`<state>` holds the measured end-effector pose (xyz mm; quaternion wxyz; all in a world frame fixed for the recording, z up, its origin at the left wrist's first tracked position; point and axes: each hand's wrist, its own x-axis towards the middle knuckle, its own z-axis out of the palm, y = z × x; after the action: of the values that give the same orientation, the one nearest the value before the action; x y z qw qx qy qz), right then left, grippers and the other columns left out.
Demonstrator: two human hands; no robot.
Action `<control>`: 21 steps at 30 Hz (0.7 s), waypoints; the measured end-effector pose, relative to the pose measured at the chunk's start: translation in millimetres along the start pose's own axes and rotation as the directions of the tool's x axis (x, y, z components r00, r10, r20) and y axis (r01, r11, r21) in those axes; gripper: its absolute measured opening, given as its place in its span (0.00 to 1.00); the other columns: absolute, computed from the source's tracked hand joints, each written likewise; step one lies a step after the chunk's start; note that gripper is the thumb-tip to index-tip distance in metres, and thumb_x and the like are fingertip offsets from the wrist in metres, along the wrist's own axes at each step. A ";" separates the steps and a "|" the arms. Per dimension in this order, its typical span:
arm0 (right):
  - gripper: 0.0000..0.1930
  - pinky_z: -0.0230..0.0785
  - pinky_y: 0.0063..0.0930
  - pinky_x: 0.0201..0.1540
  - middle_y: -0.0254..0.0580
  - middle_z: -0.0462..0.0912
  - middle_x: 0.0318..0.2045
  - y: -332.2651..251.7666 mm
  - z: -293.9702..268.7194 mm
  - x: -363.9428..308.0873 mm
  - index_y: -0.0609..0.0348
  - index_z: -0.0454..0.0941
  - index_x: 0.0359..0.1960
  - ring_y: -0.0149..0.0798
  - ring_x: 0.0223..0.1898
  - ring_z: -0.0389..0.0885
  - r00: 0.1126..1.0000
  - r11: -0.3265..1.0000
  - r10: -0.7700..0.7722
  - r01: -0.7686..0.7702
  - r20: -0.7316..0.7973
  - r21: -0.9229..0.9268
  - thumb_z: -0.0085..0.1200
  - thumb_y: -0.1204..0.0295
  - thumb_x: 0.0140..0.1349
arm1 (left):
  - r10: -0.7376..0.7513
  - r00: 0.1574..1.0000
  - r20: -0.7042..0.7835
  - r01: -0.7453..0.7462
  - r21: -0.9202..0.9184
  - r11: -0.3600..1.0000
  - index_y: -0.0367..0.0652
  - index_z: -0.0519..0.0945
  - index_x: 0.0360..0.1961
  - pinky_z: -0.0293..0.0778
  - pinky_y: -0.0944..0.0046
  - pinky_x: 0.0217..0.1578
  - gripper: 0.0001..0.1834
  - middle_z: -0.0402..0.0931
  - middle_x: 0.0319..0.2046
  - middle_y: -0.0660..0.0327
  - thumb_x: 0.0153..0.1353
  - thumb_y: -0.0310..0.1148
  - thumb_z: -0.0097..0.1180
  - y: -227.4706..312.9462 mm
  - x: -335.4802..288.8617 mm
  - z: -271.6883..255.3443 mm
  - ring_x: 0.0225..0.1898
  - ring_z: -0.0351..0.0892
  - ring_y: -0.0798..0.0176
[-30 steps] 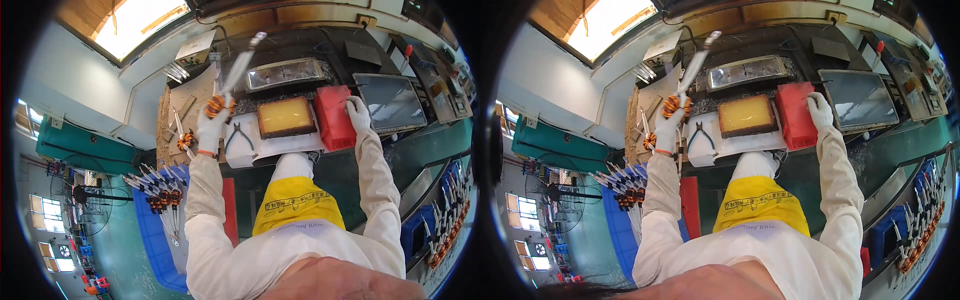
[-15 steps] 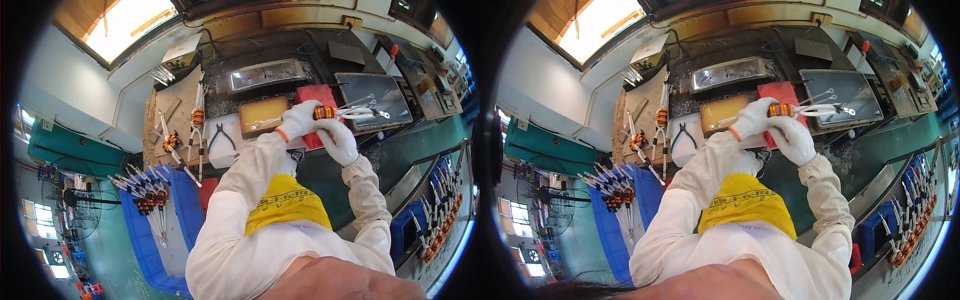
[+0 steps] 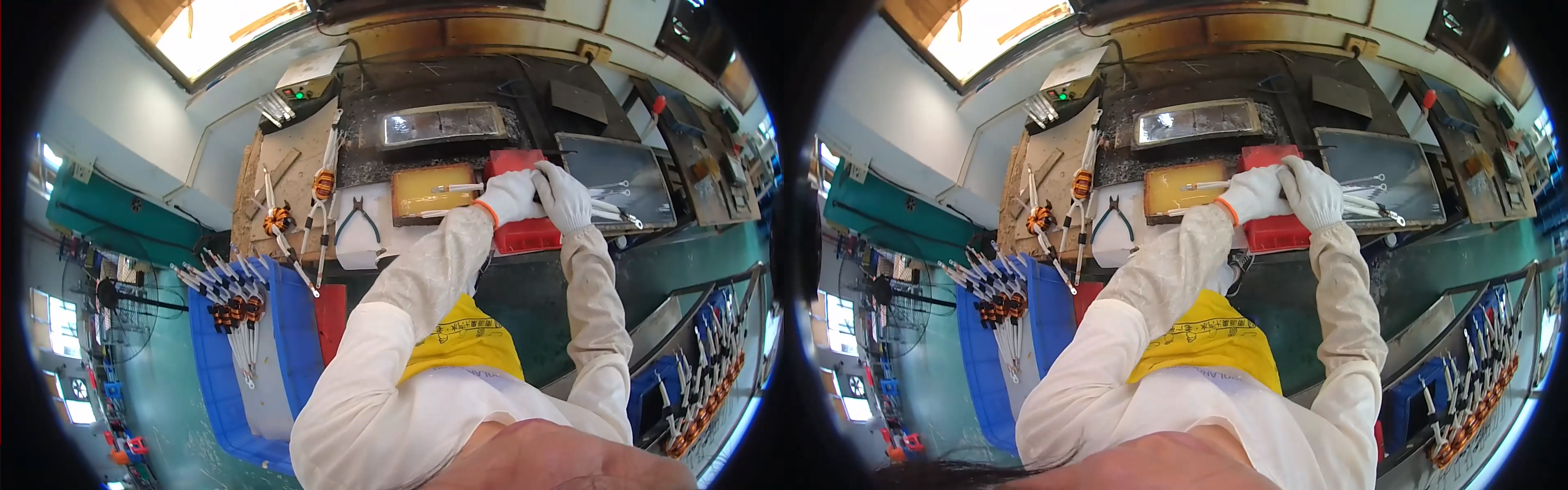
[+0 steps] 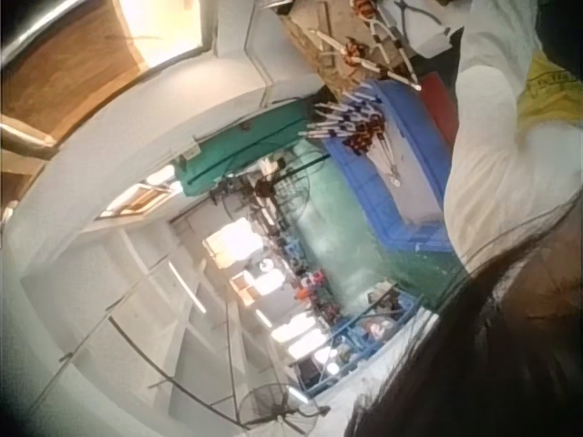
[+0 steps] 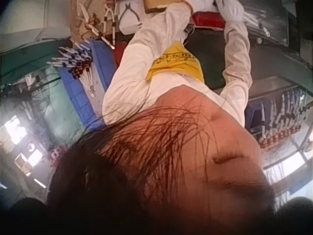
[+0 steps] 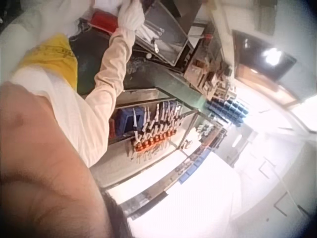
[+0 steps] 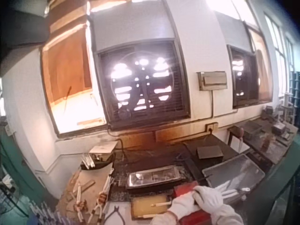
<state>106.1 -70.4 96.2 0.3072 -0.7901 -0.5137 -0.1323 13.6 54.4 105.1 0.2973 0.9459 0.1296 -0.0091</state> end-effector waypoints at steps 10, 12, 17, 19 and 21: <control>0.08 0.74 0.44 0.33 0.41 0.83 0.27 -2.5 29.4 -2.2 0.49 0.80 0.31 0.50 0.29 0.82 0.964 0.992 0.002 -0.036 -0.267 -0.122 0.52 0.63 0.65 | 0.234 0.773 -0.589 0.070 0.446 0.892 0.43 0.74 0.50 0.61 0.52 0.64 0.30 0.79 0.39 0.59 0.50 0.50 0.62 -11.7 -2.3 69.5 0.46 0.77 0.57; 0.08 0.74 0.44 0.32 0.41 0.83 0.27 -2.0 31.0 0.0 0.49 0.80 0.31 0.50 0.28 0.82 0.967 0.991 -0.002 -0.032 -0.254 -0.129 0.52 0.63 0.65 | 0.165 0.848 -0.505 0.051 0.386 0.921 0.43 0.74 0.48 0.61 0.51 0.64 0.28 0.79 0.38 0.59 0.51 0.50 0.62 -14.6 -2.8 59.8 0.45 0.78 0.56; 0.09 0.73 0.44 0.32 0.40 0.83 0.26 -4.7 34.1 -1.1 0.49 0.80 0.30 0.49 0.28 0.82 0.962 0.990 0.023 -0.061 -0.272 -0.131 0.52 0.63 0.65 | 0.178 0.838 -0.515 0.034 0.375 0.926 0.43 0.74 0.47 0.62 0.51 0.62 0.29 0.79 0.38 0.57 0.49 0.51 0.63 -21.4 0.7 65.0 0.45 0.79 0.54; 0.09 0.73 0.44 0.32 0.40 0.83 0.26 -2.2 36.4 -1.7 0.49 0.80 0.30 0.49 0.28 0.82 0.963 0.991 0.017 -0.053 -0.269 -0.127 0.52 0.63 0.65 | 0.212 0.831 -0.514 0.018 0.406 0.914 0.43 0.74 0.47 0.63 0.51 0.62 0.28 0.79 0.38 0.57 0.50 0.50 0.62 -22.0 -0.3 66.9 0.44 0.78 0.54; 0.08 0.73 0.44 0.32 0.40 0.83 0.26 -2.9 33.2 -2.5 0.49 0.80 0.30 0.49 0.28 0.82 0.960 0.991 0.007 -0.043 -0.280 -0.124 0.52 0.63 0.65 | 0.212 0.828 -0.519 0.018 0.403 0.915 0.43 0.74 0.47 0.63 0.50 0.62 0.28 0.79 0.38 0.57 0.50 0.49 0.62 -19.4 -2.3 63.3 0.44 0.78 0.54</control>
<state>98.9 -50.7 70.1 0.3265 -0.7882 -0.4455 -0.2715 10.4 33.4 42.4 0.0525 0.9531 0.1562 0.2538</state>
